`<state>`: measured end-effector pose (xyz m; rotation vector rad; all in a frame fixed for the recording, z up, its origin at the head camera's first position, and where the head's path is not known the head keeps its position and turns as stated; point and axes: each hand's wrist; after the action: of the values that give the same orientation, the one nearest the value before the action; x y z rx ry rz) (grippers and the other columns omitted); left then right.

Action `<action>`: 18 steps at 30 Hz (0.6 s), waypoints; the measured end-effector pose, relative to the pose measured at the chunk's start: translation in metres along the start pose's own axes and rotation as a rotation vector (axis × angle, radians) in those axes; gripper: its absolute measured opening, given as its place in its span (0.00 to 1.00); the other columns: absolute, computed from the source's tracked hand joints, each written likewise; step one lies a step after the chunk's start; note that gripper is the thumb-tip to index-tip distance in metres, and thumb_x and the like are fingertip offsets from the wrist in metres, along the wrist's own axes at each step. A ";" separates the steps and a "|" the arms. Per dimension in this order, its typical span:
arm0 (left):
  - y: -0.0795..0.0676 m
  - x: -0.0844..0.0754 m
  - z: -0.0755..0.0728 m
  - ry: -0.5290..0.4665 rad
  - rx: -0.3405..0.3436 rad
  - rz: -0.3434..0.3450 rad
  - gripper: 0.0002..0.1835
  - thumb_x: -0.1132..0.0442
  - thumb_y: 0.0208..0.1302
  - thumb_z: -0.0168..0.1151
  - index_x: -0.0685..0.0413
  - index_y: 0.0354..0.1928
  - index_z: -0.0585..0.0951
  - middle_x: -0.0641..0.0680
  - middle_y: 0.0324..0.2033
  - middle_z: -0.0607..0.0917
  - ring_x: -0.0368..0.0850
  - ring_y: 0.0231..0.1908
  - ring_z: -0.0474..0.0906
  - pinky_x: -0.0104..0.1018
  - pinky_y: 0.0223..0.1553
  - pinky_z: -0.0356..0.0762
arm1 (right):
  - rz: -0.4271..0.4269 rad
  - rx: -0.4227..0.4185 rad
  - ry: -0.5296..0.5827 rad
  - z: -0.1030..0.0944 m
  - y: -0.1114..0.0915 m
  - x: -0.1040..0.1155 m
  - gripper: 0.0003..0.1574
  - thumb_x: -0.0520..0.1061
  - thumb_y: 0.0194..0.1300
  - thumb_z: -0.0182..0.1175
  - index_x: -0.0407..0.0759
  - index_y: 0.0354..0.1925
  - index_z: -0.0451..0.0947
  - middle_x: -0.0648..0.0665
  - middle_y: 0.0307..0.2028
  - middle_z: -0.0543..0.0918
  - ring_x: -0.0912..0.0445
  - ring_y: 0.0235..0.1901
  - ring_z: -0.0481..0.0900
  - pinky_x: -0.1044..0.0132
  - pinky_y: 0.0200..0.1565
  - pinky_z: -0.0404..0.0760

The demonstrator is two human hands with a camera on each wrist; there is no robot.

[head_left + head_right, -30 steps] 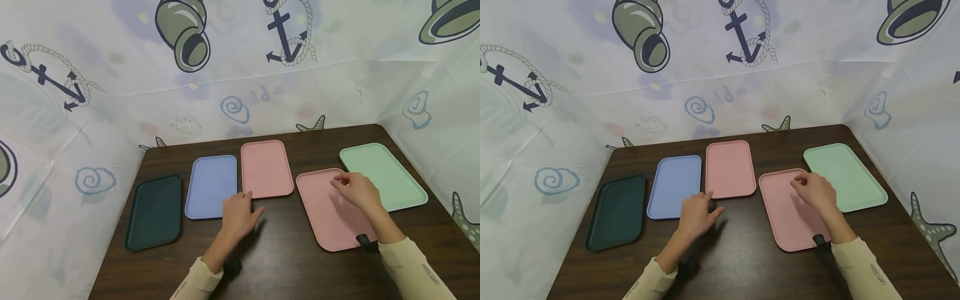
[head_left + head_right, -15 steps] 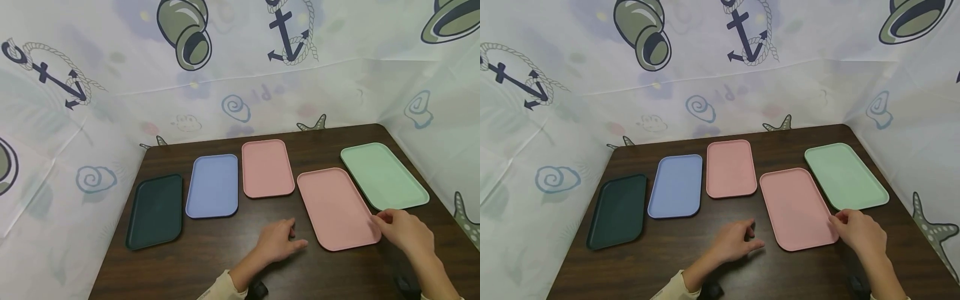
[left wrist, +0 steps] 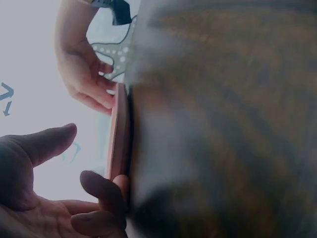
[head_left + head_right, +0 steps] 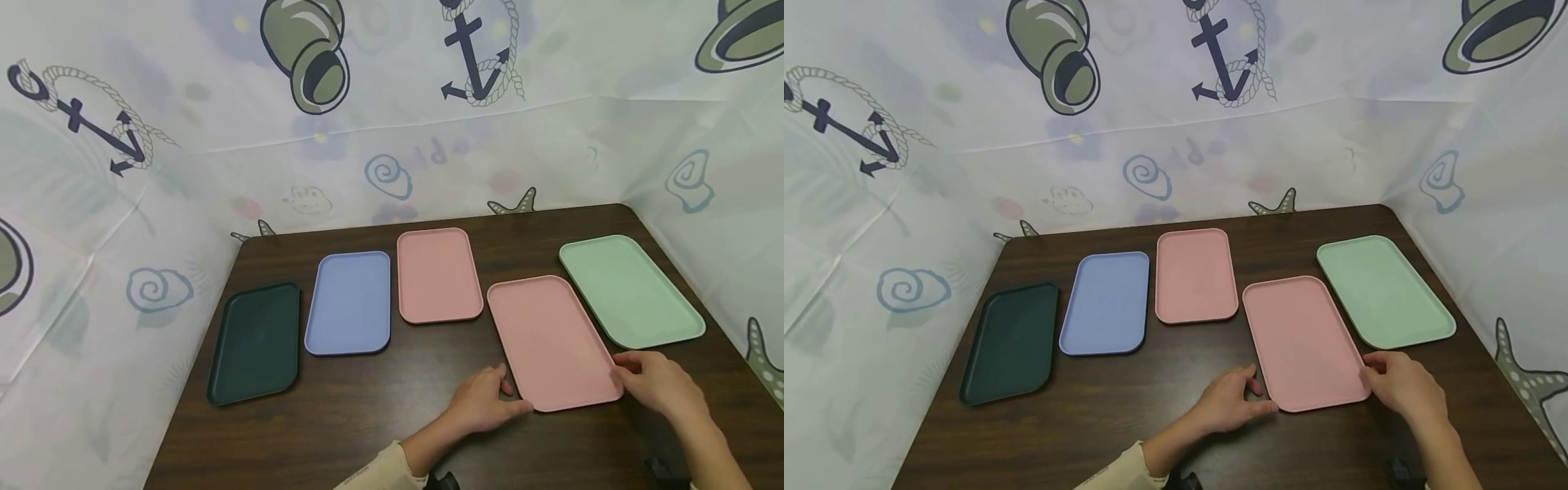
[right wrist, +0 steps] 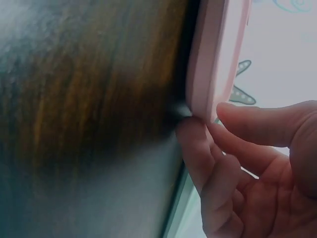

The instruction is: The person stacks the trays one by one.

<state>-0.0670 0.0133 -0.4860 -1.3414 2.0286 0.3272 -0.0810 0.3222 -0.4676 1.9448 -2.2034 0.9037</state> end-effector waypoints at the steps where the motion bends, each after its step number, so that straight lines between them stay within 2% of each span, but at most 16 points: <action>1: 0.000 -0.001 0.001 -0.011 -0.002 0.000 0.30 0.41 0.54 0.71 0.53 0.53 0.81 0.37 0.29 0.77 0.30 0.34 0.75 0.27 0.35 0.71 | -0.006 0.008 0.004 0.001 0.001 0.000 0.34 0.55 0.65 0.60 0.30 0.57 0.75 0.26 0.49 0.80 0.27 0.47 0.74 0.37 0.36 0.72; 5: 0.000 -0.004 0.005 -0.032 -0.018 0.002 0.25 0.42 0.54 0.70 0.48 0.48 0.80 0.36 0.28 0.76 0.29 0.31 0.72 0.28 0.33 0.69 | -0.038 0.013 0.022 0.003 0.003 -0.002 0.32 0.50 0.64 0.60 0.28 0.57 0.74 0.24 0.49 0.79 0.26 0.47 0.74 0.36 0.37 0.72; 7: 0.000 -0.004 0.006 -0.028 -0.029 0.008 0.25 0.42 0.54 0.70 0.48 0.48 0.80 0.36 0.28 0.75 0.29 0.31 0.71 0.28 0.33 0.69 | -0.055 0.002 0.028 0.005 0.003 -0.003 0.30 0.49 0.63 0.61 0.28 0.56 0.75 0.24 0.48 0.79 0.26 0.47 0.75 0.36 0.38 0.72; 11: -0.001 -0.003 0.008 0.009 -0.049 0.004 0.30 0.43 0.54 0.71 0.50 0.55 0.79 0.36 0.28 0.74 0.28 0.30 0.70 0.28 0.33 0.68 | -0.093 -0.010 0.088 0.008 -0.001 -0.005 0.29 0.46 0.64 0.62 0.26 0.56 0.75 0.31 0.38 0.84 0.39 0.33 0.81 0.45 0.34 0.76; 14: -0.004 -0.001 0.010 0.070 -0.077 0.006 0.29 0.43 0.52 0.73 0.48 0.52 0.79 0.36 0.28 0.72 0.29 0.28 0.69 0.27 0.30 0.67 | -0.124 0.004 0.197 0.011 -0.007 -0.006 0.28 0.43 0.65 0.62 0.22 0.56 0.73 0.40 0.28 0.84 0.52 0.23 0.77 0.56 0.26 0.78; 16: -0.005 0.000 0.012 0.112 -0.107 0.016 0.26 0.43 0.51 0.74 0.44 0.48 0.78 0.37 0.28 0.72 0.29 0.26 0.68 0.27 0.27 0.65 | -0.131 0.015 0.269 0.014 -0.011 -0.007 0.28 0.41 0.66 0.62 0.21 0.56 0.72 0.44 0.25 0.84 0.55 0.21 0.77 0.61 0.23 0.78; 18: -0.006 0.001 0.012 0.142 -0.138 0.025 0.24 0.43 0.49 0.75 0.41 0.44 0.77 0.37 0.28 0.72 0.30 0.25 0.67 0.27 0.25 0.63 | -0.144 0.025 0.312 0.015 -0.013 -0.008 0.28 0.41 0.66 0.63 0.20 0.56 0.72 0.44 0.25 0.84 0.56 0.22 0.77 0.62 0.23 0.79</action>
<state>-0.0570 0.0164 -0.4949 -1.4605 2.1745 0.3994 -0.0624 0.3218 -0.4787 1.7999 -1.8644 1.1269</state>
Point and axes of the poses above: each hand's wrist, its own y-axis towards the middle knuckle, its own z-axis out of the palm, x = y × z
